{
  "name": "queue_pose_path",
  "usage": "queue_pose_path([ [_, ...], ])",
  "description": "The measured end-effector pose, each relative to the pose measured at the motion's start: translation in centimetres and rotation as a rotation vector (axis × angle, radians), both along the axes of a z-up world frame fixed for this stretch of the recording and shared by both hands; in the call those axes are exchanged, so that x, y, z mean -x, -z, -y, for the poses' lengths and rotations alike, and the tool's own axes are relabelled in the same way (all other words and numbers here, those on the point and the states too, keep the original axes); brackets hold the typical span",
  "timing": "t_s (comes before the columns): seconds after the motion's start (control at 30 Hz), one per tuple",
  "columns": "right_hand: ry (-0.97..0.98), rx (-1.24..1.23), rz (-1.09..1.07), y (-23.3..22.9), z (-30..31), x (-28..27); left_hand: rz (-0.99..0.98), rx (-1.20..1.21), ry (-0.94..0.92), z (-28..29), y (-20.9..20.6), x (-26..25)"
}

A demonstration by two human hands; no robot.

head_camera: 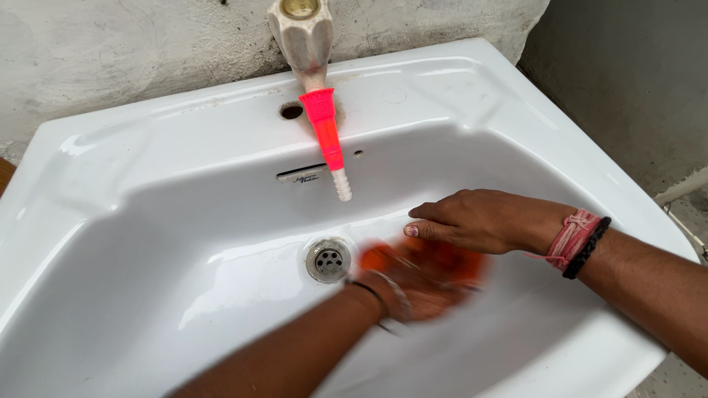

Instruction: The person wipes the interior and rim of a white wall-mounted sink using an orange cloth. The person repeatedly scrubs the basin, edges, and faucet area with the cloth.

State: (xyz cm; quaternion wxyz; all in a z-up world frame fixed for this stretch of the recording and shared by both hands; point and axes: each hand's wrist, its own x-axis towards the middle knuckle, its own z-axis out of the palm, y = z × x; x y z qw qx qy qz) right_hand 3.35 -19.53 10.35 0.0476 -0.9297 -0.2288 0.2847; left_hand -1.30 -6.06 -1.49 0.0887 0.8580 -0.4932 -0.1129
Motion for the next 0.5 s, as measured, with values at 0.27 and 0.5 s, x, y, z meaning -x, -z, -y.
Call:
queue_pose_path([
  [0.27,0.021,0.007,-0.032,-0.1,0.1,0.1,-0.154,-0.285,-0.226,-4.7,-3.3,-0.5],
  [0.5,0.052,0.074,-0.059,-0.5,-0.6,0.4,0.03,-0.054,-0.044,-4.6,0.1,-0.4],
])
